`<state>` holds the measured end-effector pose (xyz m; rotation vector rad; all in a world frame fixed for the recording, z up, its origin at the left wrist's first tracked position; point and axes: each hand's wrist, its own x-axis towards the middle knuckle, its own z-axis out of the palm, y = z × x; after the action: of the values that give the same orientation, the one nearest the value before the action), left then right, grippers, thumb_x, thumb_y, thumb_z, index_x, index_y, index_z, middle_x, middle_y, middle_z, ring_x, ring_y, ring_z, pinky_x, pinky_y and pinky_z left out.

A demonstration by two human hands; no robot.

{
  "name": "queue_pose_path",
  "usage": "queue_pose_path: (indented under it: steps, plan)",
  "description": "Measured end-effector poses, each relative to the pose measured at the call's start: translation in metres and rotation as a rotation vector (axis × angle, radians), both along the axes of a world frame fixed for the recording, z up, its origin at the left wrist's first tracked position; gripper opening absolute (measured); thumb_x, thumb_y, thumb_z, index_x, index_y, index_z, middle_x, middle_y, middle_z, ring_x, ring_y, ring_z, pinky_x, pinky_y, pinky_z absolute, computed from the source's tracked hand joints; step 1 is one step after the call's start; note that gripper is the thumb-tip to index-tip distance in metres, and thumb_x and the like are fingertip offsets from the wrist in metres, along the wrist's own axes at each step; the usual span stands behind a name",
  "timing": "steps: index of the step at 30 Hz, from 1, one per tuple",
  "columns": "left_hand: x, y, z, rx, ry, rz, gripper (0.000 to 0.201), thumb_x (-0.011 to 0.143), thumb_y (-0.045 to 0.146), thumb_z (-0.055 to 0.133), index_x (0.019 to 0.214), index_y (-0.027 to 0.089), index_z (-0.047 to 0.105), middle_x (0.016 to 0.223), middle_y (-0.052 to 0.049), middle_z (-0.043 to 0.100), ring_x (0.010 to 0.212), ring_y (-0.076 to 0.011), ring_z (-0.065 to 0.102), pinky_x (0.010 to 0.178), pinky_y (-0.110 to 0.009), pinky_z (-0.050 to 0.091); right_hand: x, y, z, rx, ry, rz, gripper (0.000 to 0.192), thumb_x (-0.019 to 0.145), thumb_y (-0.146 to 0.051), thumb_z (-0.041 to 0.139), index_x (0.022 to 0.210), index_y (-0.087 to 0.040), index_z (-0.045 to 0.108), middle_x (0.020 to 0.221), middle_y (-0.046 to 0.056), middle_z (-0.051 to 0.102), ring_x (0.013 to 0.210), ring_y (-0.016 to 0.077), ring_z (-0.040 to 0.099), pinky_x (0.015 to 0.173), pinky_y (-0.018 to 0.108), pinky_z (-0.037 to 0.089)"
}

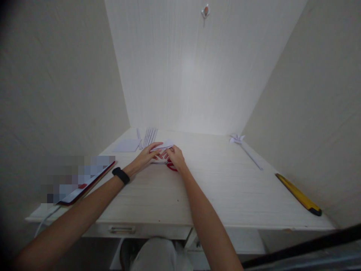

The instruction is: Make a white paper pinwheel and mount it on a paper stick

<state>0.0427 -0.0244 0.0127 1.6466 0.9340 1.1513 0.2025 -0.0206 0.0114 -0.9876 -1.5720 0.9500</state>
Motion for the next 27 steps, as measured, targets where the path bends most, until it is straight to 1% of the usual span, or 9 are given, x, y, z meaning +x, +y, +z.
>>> queue_pose_path:
  steps: [3, 7, 11, 15, 17, 19, 22, 24, 27]
  plan:
    - [-0.001, 0.003, -0.003, 0.034, -0.004, 0.016, 0.046, 0.078, 0.033, 0.058, 0.121, 0.018, 0.049, 0.12, -0.012, 0.055, 0.075, -0.0133, 0.063, 0.059, -0.024, 0.048, -0.002, 0.001, -0.001, 0.014, -0.024, -0.012, 0.01, 0.075, -0.017, 0.045, 0.076, -0.017, 0.056, 0.066, 0.0, 0.064, 0.053, 0.0098, 0.056, 0.053, 0.021, 0.046]
    - [-0.002, 0.004, -0.003, 0.019, -0.026, 0.046, 0.043, 0.081, 0.033, 0.053, 0.12, 0.017, 0.047, 0.108, -0.01, 0.06, 0.069, -0.0132, 0.064, 0.058, -0.025, 0.047, -0.001, 0.004, -0.003, 0.008, -0.05, -0.031, 0.009, 0.074, -0.015, 0.045, 0.076, -0.018, 0.053, 0.068, 0.001, 0.065, 0.053, 0.0095, 0.055, 0.052, 0.021, 0.046]
    - [-0.002, 0.004, -0.001, -0.013, -0.041, 0.094, 0.032, 0.079, 0.031, 0.053, 0.106, 0.013, 0.055, 0.089, -0.007, 0.065, 0.066, -0.0141, 0.063, 0.058, -0.025, 0.046, 0.001, 0.007, -0.006, -0.024, -0.099, -0.072, 0.01, 0.073, -0.016, 0.047, 0.078, -0.017, 0.055, 0.071, 0.002, 0.065, 0.056, 0.0108, 0.056, 0.052, 0.021, 0.046]
    - [-0.003, 0.006, 0.0, -0.033, -0.036, 0.142, 0.027, 0.072, 0.033, 0.059, 0.09, 0.012, 0.062, 0.078, -0.005, 0.064, 0.067, -0.0153, 0.059, 0.057, -0.025, 0.045, 0.004, 0.011, -0.009, 0.052, -0.111, -0.14, 0.018, 0.073, -0.022, 0.053, 0.087, -0.016, 0.06, 0.081, 0.002, 0.066, 0.069, 0.0136, 0.057, 0.063, 0.025, 0.047]
    - [-0.004, 0.007, 0.0, -0.027, -0.038, 0.142, 0.029, 0.07, 0.037, 0.063, 0.085, 0.012, 0.064, 0.077, -0.006, 0.064, 0.068, -0.016, 0.058, 0.058, -0.025, 0.046, 0.004, 0.012, -0.009, 0.084, -0.067, -0.138, 0.024, 0.074, -0.029, 0.054, 0.092, -0.016, 0.062, 0.086, 0.004, 0.066, 0.074, 0.015, 0.057, 0.066, 0.026, 0.048]
    - [-0.005, 0.006, -0.001, -0.032, -0.06, 0.114, 0.034, 0.069, 0.042, 0.065, 0.085, 0.012, 0.065, 0.078, -0.006, 0.065, 0.069, -0.017, 0.059, 0.062, -0.027, 0.046, 0.005, 0.013, -0.008, 0.102, -0.025, -0.14, 0.027, 0.075, -0.034, 0.054, 0.093, -0.016, 0.063, 0.087, 0.004, 0.066, 0.075, 0.016, 0.057, 0.066, 0.027, 0.047]
    - [-0.005, 0.004, 0.0, -0.05, -0.092, 0.074, 0.04, 0.069, 0.045, 0.066, 0.09, 0.011, 0.066, 0.083, -0.008, 0.068, 0.073, -0.0189, 0.061, 0.07, -0.031, 0.047, 0.005, 0.011, -0.004, 0.135, 0.006, -0.171, 0.025, 0.074, -0.034, 0.055, 0.089, -0.015, 0.063, 0.086, 0.005, 0.066, 0.077, 0.0172, 0.056, 0.07, 0.029, 0.047]
    - [-0.004, 0.001, 0.001, -0.051, -0.094, 0.079, 0.042, 0.068, 0.045, 0.067, 0.092, 0.011, 0.067, 0.086, -0.009, 0.069, 0.076, -0.02, 0.061, 0.073, -0.032, 0.047, 0.005, 0.008, -0.001, 0.142, 0.022, -0.174, 0.023, 0.073, -0.032, 0.056, 0.087, -0.015, 0.063, 0.087, 0.006, 0.066, 0.078, 0.0177, 0.057, 0.071, 0.03, 0.047]
    - [-0.003, -0.001, 0.003, -0.051, -0.085, 0.107, 0.042, 0.067, 0.045, 0.069, 0.091, 0.01, 0.068, 0.086, -0.01, 0.07, 0.077, -0.0212, 0.062, 0.073, -0.032, 0.047, 0.004, 0.003, 0.003, 0.146, 0.051, -0.147, 0.022, 0.073, -0.031, 0.056, 0.088, -0.016, 0.062, 0.088, 0.005, 0.066, 0.078, 0.0173, 0.057, 0.072, 0.03, 0.048]
